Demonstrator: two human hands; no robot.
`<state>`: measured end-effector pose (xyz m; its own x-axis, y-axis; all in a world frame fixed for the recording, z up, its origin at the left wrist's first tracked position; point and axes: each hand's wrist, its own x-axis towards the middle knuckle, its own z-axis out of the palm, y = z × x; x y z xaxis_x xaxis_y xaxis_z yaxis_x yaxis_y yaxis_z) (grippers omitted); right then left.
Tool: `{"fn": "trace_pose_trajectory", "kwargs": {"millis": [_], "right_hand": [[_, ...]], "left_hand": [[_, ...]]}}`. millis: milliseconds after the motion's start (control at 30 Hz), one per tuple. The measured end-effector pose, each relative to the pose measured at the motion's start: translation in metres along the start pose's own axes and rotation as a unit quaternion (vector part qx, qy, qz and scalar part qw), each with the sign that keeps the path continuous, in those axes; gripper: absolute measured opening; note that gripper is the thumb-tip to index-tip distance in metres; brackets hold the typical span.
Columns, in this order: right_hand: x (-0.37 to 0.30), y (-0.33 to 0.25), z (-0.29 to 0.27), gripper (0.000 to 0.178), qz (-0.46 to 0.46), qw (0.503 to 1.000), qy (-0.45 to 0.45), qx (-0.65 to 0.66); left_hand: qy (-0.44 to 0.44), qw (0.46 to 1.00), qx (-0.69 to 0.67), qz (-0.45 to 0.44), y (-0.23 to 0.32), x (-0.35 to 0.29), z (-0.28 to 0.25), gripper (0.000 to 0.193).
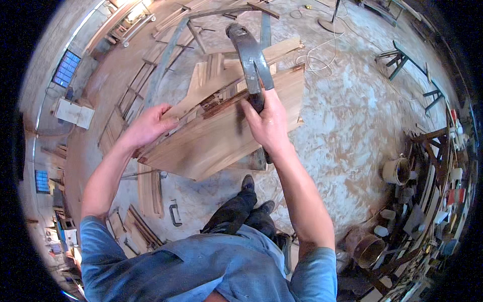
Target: The person applies glue to the edges of a large wooden panel and a smaller wooden strip using a brush. They then use a hammer to tap the pieces together, assembling them into a larger structure. The person also retrieves and positions metal clamps to secure the assembly.
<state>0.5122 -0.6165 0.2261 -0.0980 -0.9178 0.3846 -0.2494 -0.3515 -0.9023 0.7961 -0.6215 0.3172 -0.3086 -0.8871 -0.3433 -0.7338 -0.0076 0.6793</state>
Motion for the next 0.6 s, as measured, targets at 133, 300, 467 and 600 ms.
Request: {"fn": "trace_pose_trajectory", "kwargs": {"millis": [133, 300, 467, 600], "right_hand": [[-0.001, 0.003, 0.004, 0.039, -0.023, 0.999, 0.025, 0.002], [-0.003, 0.005, 0.003, 0.045, -0.030, 0.999, 0.016, -0.022], [-0.001, 0.006, 0.007, 0.040, -0.064, 0.997, 0.036, -0.020], [-0.006, 0.008, 0.009, 0.038, -0.062, 0.997, 0.040, -0.014]], "left_hand": [[0.042, 0.996, 0.074, 0.026, 0.007, -0.002, 0.000, 0.042], [0.078, 0.982, 0.167, 0.039, 0.005, -0.002, 0.002, 0.046], [0.124, 0.962, 0.238, 0.049, 0.018, -0.010, 0.010, 0.047], [0.148, 0.953, 0.261, 0.049, 0.025, -0.018, 0.018, 0.044]]}}
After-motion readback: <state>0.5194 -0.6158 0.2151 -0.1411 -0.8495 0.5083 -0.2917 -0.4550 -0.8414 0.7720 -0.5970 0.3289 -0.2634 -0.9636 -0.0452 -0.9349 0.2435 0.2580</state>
